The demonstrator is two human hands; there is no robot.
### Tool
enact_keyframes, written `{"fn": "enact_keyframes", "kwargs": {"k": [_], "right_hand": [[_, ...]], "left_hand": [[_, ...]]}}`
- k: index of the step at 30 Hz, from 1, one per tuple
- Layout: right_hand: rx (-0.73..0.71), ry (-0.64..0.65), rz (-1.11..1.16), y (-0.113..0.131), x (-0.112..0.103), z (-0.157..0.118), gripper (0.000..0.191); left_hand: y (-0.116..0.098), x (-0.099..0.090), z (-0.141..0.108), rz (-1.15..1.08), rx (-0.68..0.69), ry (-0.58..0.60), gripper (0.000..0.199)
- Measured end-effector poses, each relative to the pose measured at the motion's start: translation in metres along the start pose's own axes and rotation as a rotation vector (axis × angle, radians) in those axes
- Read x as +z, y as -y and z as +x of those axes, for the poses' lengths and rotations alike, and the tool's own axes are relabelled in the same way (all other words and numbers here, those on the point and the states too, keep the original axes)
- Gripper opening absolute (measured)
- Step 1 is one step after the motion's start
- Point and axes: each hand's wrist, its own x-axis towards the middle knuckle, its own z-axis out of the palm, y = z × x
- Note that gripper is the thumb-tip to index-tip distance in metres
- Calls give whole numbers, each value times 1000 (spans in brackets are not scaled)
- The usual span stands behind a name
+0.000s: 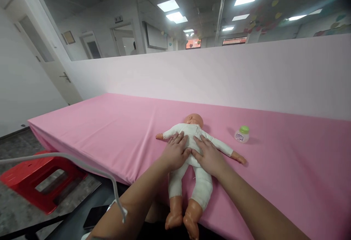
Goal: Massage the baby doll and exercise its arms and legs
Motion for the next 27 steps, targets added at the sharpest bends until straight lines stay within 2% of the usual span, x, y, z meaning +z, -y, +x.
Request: {"fn": "enact_keyframes", "kwargs": {"k": [7,14,18,20,23,27], "right_hand": [[-38,-9,92,-9,-7,-1,68],[-64,-83,260,-31,-17,0,63],[-64,-123,371,-36,-27,1,55],[-62,-102,346,-33,-36,-2,52],[-51,-18,191,-23,-56,-14,52],[-92,152,73,-1,-79,-41,52]], "left_hand": [[15,6,2,-124,-70,62,69],[15,17,9,-288,-91,91,75],[12,6,8,-215,-55,96,71],[6,-5,4,-136,-47,71,70],[-9,-20,-7,-14,16,8,68],[-25,-31,-33,11,179,43,59]]}}
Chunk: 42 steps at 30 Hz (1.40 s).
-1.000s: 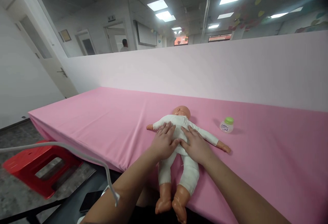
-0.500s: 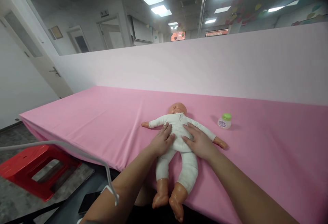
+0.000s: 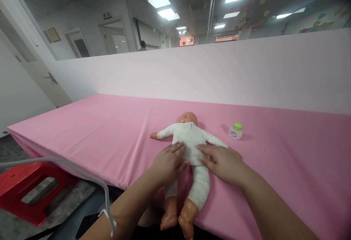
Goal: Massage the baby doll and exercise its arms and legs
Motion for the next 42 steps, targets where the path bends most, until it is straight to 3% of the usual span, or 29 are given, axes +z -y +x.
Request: {"fn": "enact_keyframes", "kwargs": {"k": [5,11,16,20,24,30,38,42], "right_hand": [[-19,122,-39,25,10,-19,58],[-4,213,-142,40,33,-12,69],[-23,127,-106,35,25,-9,61],[-34,46,-50,28,17,-7,70],[-16,98,-34,23,22,-4,72],[-42,129,-23,23,32,1,77],[-29,-15,-53,14,26,8,79],[-9,36,-59,11,33,13,83]], "left_hand": [[-3,3,-27,-26,107,29,60],[-2,11,-27,-5,103,108,61],[-6,2,-18,-17,89,86,58],[-6,-4,-9,9,82,53,71],[0,4,-1,18,115,64,81],[8,22,2,45,149,83,75],[0,7,20,76,92,25,75],[5,15,28,86,122,60,72]]}}
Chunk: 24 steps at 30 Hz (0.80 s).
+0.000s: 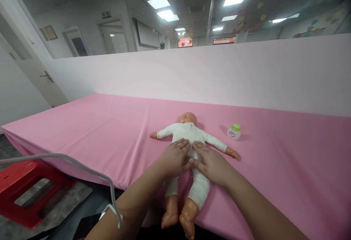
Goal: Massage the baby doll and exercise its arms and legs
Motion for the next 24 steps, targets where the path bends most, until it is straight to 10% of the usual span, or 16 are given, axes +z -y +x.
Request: {"fn": "enact_keyframes", "kwargs": {"k": [24], "right_hand": [[-7,-73,105,-26,18,22,84]], "left_hand": [[27,4,17,-75,-27,39,87]]}}
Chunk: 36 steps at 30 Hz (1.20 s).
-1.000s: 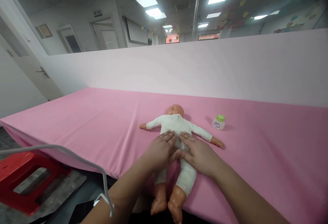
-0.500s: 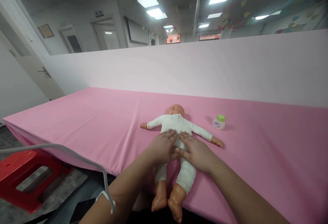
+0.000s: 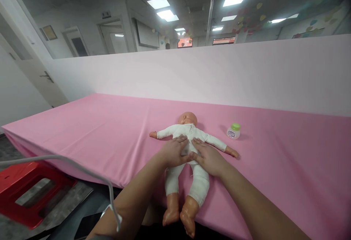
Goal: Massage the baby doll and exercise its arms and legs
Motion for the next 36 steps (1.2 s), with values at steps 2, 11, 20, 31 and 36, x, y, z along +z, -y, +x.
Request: {"fn": "enact_keyframes", "kwargs": {"k": [2,11,20,31,36], "right_hand": [[-11,-12,6,-5,1,2,83],[-8,-87,4,-20,-11,24,86],[-5,9,-37,-18,-5,32,89],[7,-87,23,-26,-14,57,80],[1,-60,15,-28,1,54,77]], "left_hand": [[0,-4,0,-10,-14,4,89],[2,-18,25,39,-78,-43,84],[12,-3,32,35,-85,-2,74],[15,-8,52,101,-89,-146,58],[14,4,48,57,-77,-135,55]]}}
